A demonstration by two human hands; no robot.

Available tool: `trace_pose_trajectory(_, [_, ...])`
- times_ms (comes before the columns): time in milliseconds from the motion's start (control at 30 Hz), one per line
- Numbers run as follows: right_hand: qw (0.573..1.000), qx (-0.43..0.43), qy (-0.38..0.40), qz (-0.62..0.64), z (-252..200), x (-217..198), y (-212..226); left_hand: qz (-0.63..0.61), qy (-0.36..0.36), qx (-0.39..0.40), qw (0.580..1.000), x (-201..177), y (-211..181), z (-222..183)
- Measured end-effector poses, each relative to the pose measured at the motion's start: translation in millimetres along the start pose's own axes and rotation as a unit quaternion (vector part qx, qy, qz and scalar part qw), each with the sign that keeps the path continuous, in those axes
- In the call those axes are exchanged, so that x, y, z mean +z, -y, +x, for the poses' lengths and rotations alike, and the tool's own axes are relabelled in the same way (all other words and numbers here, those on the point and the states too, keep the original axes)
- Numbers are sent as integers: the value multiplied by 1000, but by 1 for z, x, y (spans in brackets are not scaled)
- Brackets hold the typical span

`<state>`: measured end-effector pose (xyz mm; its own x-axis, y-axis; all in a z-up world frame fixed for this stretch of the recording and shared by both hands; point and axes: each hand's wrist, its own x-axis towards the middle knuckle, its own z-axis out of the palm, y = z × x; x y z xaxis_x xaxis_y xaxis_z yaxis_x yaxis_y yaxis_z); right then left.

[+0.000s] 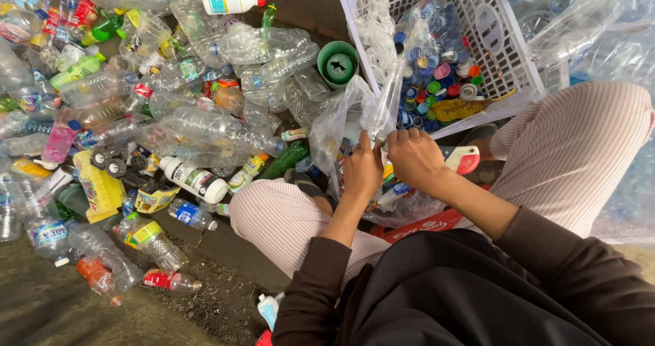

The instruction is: The person sits on the ground surrounded by a large pile of plastic waste and sorts through various plastic bottles. They pick up bottles, remove the labels by hand, and place the cleaned bottles into a white plastic basket. The person handles multiple types of bottles, including clear water bottles and yellow-labeled bottles, throughout the process.

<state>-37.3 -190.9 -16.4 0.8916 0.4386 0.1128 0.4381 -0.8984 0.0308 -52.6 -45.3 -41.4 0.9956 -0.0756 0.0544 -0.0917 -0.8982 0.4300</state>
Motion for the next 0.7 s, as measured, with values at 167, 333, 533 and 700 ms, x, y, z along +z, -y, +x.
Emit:
trace_pose_trajectory(167, [1000, -9, -10, -18, -12, 11, -10, 52, 92, -14, 994, -18, 0, 0])
trace_pose_trajectory(333, [998, -16, 48, -38, -14, 38, -55, 94, 177, 5, 980, -44, 3, -7])
trace_pose_trajectory(533, [999, -11, 7, -46, -11, 65, -87, 68, 250, 9, 966, -49, 18, -11])
trace_pose_trajectory(700, [999, 15, 37, 31, 1, 52, -93, -1, 247, 42, 968, -62, 16, -10])
